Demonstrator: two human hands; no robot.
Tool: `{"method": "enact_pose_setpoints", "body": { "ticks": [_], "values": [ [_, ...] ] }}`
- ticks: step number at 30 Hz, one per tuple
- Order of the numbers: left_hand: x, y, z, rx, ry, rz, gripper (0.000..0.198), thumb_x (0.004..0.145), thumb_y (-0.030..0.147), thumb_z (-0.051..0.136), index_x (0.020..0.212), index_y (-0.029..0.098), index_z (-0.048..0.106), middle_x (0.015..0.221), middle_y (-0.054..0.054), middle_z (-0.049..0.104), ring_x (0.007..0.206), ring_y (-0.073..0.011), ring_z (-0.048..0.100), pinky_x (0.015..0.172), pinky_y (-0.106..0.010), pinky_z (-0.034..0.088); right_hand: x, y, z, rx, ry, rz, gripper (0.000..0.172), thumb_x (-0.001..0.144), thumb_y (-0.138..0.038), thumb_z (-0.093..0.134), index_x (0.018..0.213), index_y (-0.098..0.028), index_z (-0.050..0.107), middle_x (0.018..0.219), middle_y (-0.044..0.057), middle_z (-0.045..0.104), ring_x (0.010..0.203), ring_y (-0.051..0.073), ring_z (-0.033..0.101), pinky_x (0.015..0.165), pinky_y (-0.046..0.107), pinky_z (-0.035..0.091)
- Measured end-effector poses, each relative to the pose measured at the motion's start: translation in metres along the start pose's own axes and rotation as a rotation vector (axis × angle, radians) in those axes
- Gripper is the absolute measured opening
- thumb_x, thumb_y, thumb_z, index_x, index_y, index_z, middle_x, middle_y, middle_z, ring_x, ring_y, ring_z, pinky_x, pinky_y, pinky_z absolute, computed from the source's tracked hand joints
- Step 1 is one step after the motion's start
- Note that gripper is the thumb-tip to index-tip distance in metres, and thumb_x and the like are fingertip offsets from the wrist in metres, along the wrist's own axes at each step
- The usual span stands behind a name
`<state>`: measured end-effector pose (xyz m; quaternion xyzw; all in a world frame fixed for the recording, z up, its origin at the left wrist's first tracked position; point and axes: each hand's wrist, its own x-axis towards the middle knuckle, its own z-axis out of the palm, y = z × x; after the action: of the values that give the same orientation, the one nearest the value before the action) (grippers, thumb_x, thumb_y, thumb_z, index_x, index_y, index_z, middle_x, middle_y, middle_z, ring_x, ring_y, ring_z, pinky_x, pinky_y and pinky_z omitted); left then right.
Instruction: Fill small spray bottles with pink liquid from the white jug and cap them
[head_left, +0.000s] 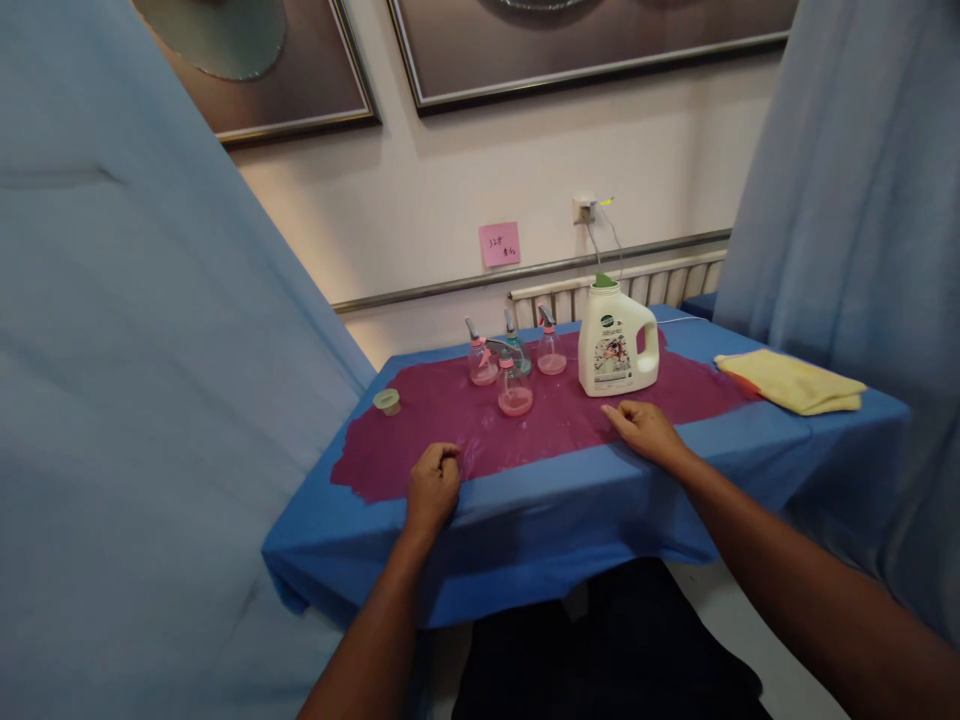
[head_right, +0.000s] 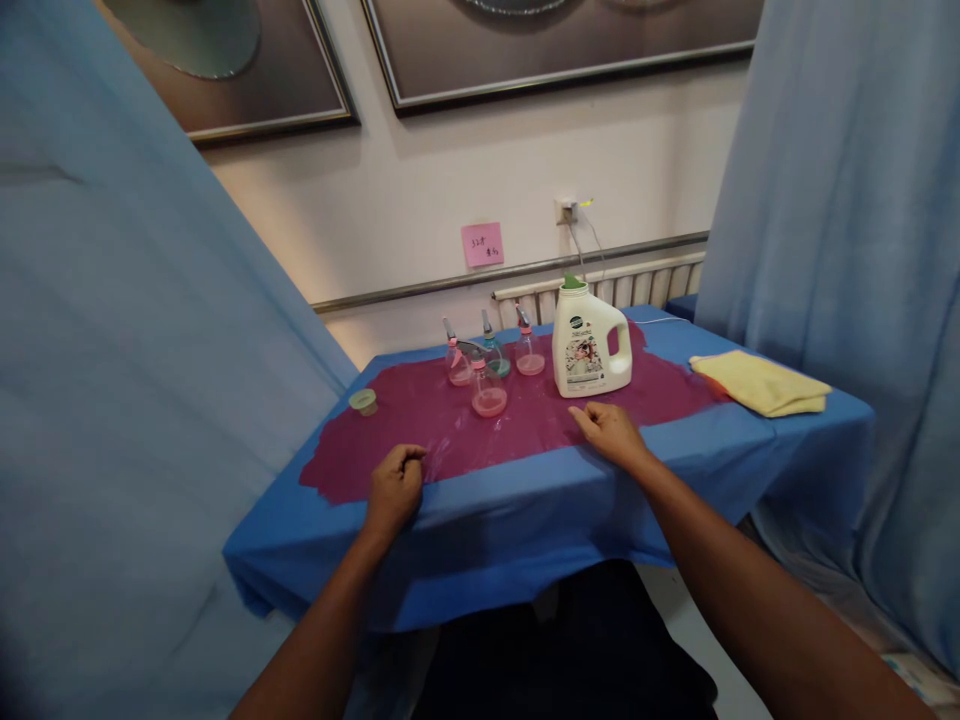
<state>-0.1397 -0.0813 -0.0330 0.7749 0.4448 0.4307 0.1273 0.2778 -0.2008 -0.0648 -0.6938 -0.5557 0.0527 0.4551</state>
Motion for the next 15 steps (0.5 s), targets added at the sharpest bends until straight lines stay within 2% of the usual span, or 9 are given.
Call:
{"method": "enact_pose_setpoints", "body": {
  "ticks": [15],
  "values": [
    [0.0012, -0.0046, 0.0040, -0.016, 0.050, -0.001, 0.024, 0.095, 0.030, 0.055, 0.103, 0.025, 0.077, 0.102, -0.009, 0.083, 0.097, -0.0272, 0.077, 0.092, -0.040, 0.060, 0.0001, 0.0003, -0.0017, -0.011, 0.010, 0.004, 0.067, 0.103, -0.081, 0.048, 0.062, -0.027, 0.049, 0.058, 0.003, 0.058, 0.059, 0.019, 0.051, 0.063, 0.036, 0.030]
  ]
}}
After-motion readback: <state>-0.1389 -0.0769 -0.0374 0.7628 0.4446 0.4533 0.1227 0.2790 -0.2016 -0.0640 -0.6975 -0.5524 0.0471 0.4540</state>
